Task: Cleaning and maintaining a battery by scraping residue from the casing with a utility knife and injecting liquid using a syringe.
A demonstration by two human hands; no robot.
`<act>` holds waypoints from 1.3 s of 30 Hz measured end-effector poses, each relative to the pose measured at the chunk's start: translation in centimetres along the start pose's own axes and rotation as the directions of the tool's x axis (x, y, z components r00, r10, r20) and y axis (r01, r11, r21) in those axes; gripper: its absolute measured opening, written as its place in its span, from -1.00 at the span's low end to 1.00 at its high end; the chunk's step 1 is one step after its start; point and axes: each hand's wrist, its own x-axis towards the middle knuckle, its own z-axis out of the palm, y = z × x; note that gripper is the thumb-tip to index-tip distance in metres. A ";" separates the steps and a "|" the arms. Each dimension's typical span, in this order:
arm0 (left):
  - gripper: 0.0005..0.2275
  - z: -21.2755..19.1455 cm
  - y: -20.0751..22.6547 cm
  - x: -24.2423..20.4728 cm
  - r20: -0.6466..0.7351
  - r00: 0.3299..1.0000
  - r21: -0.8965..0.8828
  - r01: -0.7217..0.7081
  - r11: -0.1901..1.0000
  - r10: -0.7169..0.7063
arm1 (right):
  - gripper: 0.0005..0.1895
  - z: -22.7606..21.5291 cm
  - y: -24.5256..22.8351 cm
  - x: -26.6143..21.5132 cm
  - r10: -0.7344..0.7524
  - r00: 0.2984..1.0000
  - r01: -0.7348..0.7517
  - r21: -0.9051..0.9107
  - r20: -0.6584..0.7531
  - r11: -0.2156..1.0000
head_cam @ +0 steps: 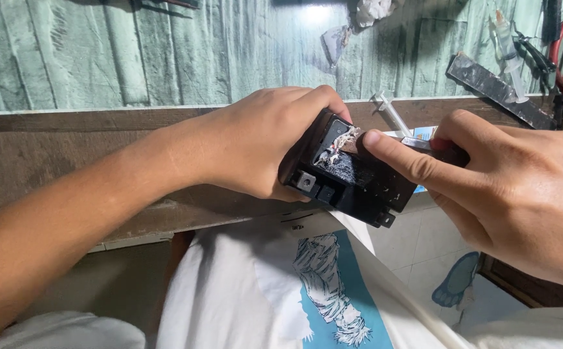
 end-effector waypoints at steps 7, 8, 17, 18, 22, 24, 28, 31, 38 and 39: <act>-0.37 0.0 0.0 0.0 0.006 1.000 0.006 -0.001 1.000 0.001 | -0.34 0.4 0.0 0.0 0.008 0.999 -0.007 0.040 -0.033 0.999; -0.37 0.0 0.0 0.0 0.006 1.000 0.005 -0.004 1.000 0.004 | -0.33 0.4 0.0 0.1 0.005 1.000 -0.004 0.027 -0.029 1.000; -0.40 0.3 0.1 -0.2 0.044 0.998 -0.128 0.056 0.990 -0.051 | -0.21 -2.2 -1.0 -1.5 0.003 1.000 -0.002 0.134 -0.004 0.991; -0.33 0.6 -0.2 0.1 0.060 0.998 -0.106 0.041 0.994 -0.035 | -0.15 -2.3 -0.8 -3.8 0.127 0.991 -0.134 0.298 0.041 0.945; -0.38 1.0 -0.2 0.2 0.008 0.999 -0.093 -0.049 0.994 0.050 | -0.27 -0.1 0.2 -5.2 0.223 0.881 -0.463 0.858 0.417 0.222; -0.37 0.9 0.1 0.0 -0.007 1.000 -0.067 -0.026 0.997 0.026 | -0.42 -1.3 0.0 -3.9 0.035 0.987 0.002 0.228 -0.159 0.974; -0.30 0.0 0.9 -0.3 0.047 0.998 -0.088 0.033 0.996 -0.029 | -0.38 1.5 0.5 -3.7 -0.012 0.987 0.042 0.183 -0.158 0.982; -0.07 -0.5 1.3 -0.3 0.024 0.998 -0.126 -0.054 0.991 0.057 | -0.46 2.9 0.0 -3.2 0.045 0.955 0.038 0.272 -0.292 0.962; -0.52 -1.0 3.9 0.6 -0.335 0.935 0.029 -0.112 0.993 0.116 | -0.52 6.3 0.9 -1.2 0.084 0.815 0.055 0.221 -0.573 0.974; -0.63 -1.0 4.5 0.9 -0.374 0.916 0.072 -0.129 0.989 0.147 | -0.52 6.4 1.1 -0.7 0.062 0.793 0.047 0.162 -0.605 0.986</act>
